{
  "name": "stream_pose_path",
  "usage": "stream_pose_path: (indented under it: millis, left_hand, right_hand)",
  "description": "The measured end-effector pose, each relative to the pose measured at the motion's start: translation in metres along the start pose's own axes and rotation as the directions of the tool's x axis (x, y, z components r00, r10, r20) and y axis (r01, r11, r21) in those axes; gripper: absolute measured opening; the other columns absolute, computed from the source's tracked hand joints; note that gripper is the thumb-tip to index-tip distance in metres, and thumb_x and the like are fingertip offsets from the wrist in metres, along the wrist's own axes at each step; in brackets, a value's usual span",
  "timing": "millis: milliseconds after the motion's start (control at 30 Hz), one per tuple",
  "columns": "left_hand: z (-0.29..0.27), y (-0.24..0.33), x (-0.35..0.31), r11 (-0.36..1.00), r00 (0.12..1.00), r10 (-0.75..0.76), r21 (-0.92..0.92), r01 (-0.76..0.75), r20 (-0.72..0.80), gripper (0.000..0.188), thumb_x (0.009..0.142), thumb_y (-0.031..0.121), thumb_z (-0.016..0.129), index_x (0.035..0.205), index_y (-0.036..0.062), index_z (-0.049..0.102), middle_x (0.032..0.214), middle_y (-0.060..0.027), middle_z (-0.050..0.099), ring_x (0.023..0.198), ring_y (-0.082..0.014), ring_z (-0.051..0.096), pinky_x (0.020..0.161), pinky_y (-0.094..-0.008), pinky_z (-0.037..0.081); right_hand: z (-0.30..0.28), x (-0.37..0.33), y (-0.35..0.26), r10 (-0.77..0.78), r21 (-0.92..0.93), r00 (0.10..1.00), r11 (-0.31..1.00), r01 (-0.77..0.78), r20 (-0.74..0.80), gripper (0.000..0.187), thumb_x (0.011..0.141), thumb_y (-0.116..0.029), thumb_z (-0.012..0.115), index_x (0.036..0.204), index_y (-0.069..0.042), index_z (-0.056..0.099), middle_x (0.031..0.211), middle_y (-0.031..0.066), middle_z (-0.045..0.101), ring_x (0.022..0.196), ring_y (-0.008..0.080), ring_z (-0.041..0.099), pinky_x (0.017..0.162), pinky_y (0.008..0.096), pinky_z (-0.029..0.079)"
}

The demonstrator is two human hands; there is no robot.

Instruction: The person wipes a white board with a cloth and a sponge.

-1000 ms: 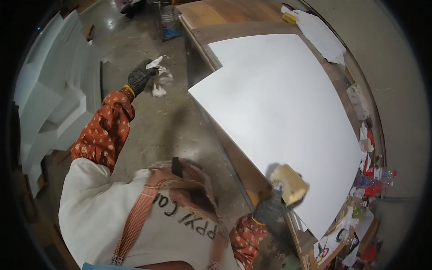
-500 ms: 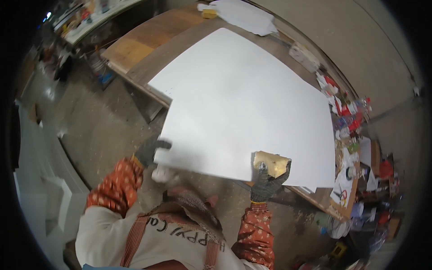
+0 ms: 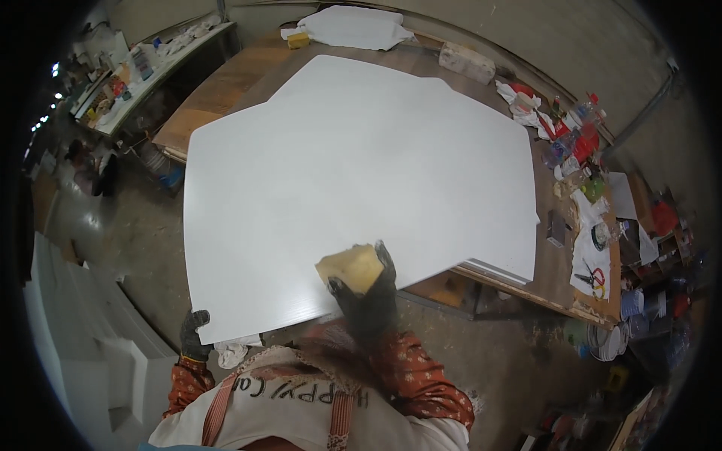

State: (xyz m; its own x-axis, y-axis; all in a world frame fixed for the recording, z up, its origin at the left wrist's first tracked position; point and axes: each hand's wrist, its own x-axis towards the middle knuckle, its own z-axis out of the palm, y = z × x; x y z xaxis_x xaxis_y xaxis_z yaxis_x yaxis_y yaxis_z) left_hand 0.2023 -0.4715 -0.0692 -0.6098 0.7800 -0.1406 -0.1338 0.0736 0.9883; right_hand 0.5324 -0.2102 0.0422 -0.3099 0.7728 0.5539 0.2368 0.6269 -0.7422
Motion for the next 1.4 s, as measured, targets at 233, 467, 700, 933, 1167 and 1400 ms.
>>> stream_pose_path:
  millis: [233,467,700,933,1167,1400]
  left_hand:
    - [0.081,-0.034,-0.078,0.999,0.996,0.026,0.037,-0.023,-0.082,0.033,0.081,0.018,0.069,0.108,0.0013,0.060,0.106,-0.0116,0.064,0.096,-0.0241,0.063,0.083,-0.0361,0.052]
    - [0.205,0.005,-0.127,0.705,0.899,-0.296,-0.561,0.434,0.323,0.031,0.085,0.002,0.060,0.115,-0.0021,0.058,0.095,-0.0113,0.065,0.062,-0.0151,0.057,0.060,-0.0312,0.049]
    - [0.287,-0.012,-0.135,0.915,0.792,0.089,0.264,-0.304,0.604,0.038,0.085,0.015,0.066,0.119,0.0005,0.056,0.110,-0.0123,0.064,0.096,-0.0187,0.063,0.081,-0.0312,0.052]
    - [0.384,0.003,-0.126,0.347,0.388,0.509,0.230,-0.909,0.768,0.030,0.096,0.023,0.046,0.112,-0.0008,0.054,0.095,-0.0098,0.059,0.072,-0.0157,0.059,0.061,-0.0269,0.052]
    - [0.426,0.007,-0.120,0.664,0.450,0.307,0.150,-0.733,0.839,0.037,0.088,0.021,0.056,0.119,0.0004,0.052,0.105,-0.0135,0.057,0.087,-0.0218,0.057,0.074,-0.0325,0.049]
    - [0.356,0.020,-0.077,0.666,0.659,0.130,0.427,-0.612,0.741,0.051,0.080,0.018,0.065,0.126,0.0015,0.050,0.116,-0.0172,0.056,0.103,-0.0278,0.055,0.087,-0.0382,0.047]
  right_hand:
    - [-0.038,0.028,0.032,0.257,0.353,0.957,0.915,-0.195,-0.136,0.075,0.075,-0.010,0.074,0.136,-0.001,0.031,0.119,0.0176,0.050,0.108,0.0280,0.054,0.091,0.0362,0.051]
    - [-0.051,-0.063,0.032,0.014,0.404,0.998,0.914,-0.039,0.064,0.076,0.070,-0.024,0.079,0.131,-0.001,0.039,0.109,0.0141,0.052,0.100,0.0235,0.053,0.081,0.0344,0.050]
    - [-0.161,-0.078,0.044,-0.334,0.681,0.883,0.732,0.022,0.330,0.041,0.083,-0.020,0.065,0.117,-0.001,0.054,0.100,0.0108,0.061,0.084,0.0160,0.061,0.069,0.0294,0.053]
    - [-0.223,-0.151,0.016,0.439,0.640,0.856,0.747,-0.180,-0.271,0.070,0.080,-0.009,0.071,0.137,0.000,0.031,0.125,0.0134,0.048,0.113,0.0214,0.050,0.094,0.0330,0.045]
    - [-0.223,-0.182,0.039,0.469,0.437,0.770,0.856,-0.277,-0.432,0.068,0.079,-0.003,0.070,0.136,-0.001,0.031,0.123,0.0108,0.048,0.112,0.0213,0.048,0.093,0.0360,0.045]
    - [-0.230,-0.210,0.053,0.483,0.327,0.753,0.872,-0.365,-0.447,0.072,0.077,0.002,0.071,0.137,-0.001,0.030,0.128,0.0129,0.045,0.116,0.0223,0.047,0.095,0.0369,0.044]
